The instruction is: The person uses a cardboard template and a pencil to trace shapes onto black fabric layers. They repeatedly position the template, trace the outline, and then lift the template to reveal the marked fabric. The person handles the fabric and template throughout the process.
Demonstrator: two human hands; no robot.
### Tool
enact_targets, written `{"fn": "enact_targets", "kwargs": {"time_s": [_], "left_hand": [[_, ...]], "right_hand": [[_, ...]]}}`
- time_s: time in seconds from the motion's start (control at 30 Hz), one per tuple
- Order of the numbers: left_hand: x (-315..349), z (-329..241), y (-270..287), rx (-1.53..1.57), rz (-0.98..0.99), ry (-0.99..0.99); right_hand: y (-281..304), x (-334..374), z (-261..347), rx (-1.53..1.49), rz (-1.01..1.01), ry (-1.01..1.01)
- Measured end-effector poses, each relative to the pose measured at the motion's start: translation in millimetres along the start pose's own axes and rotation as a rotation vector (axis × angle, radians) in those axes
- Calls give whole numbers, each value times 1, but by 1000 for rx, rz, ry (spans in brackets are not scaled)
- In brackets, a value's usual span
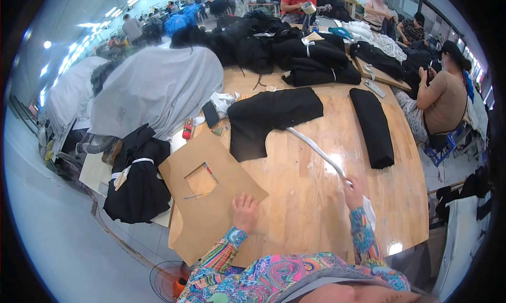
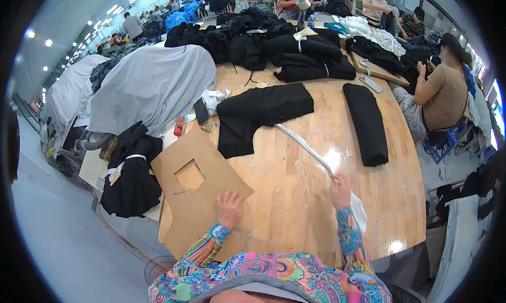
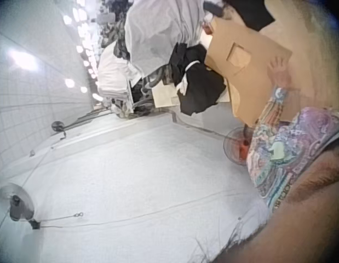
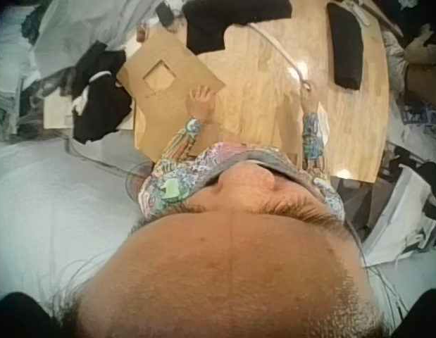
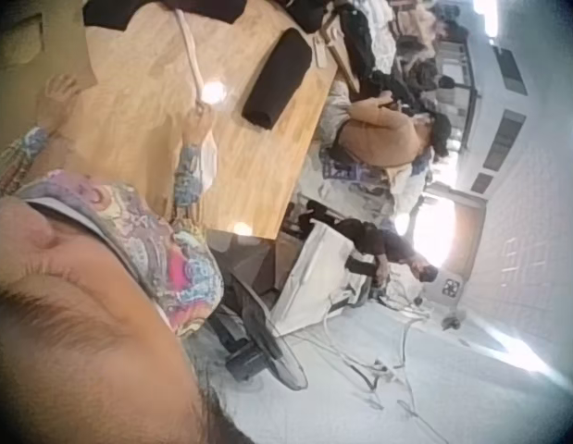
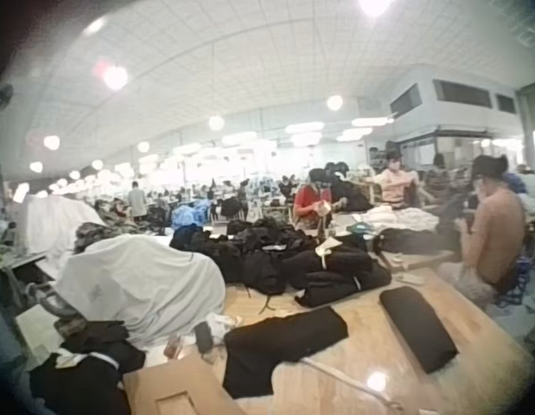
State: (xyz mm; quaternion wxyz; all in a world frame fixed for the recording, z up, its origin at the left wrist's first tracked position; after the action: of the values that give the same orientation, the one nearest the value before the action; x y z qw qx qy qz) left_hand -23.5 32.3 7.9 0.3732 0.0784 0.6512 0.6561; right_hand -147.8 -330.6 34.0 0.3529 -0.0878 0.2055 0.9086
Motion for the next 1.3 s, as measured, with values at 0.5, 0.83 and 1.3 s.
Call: {"fn": "enact_targets", "kwargs": {"time_s": [0.5, 0.83, 1.3], "left_hand": [[26, 39, 17, 217, -51, 185], [24, 43, 18, 250, -44, 228], [21, 42, 17, 297, -61, 245]], "right_hand": [[-358, -143, -54, -490, 275, -939], [-423, -187, -71, -510, 194, -918], [-398, -158, -39, -929, 374, -1136]]}}
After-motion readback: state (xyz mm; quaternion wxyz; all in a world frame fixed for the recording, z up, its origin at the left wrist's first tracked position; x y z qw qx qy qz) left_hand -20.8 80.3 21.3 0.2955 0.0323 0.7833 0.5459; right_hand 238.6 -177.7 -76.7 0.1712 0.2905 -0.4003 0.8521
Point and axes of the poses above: each hand's wrist, its own x-axis away from the middle knuckle, its own y-axis out of the back of the hand, z = x × y, the point moved 8 cm from there along -x, towards the middle knuckle, and after that the axes turned 13 degrees about -x, right-handed, at the moved point
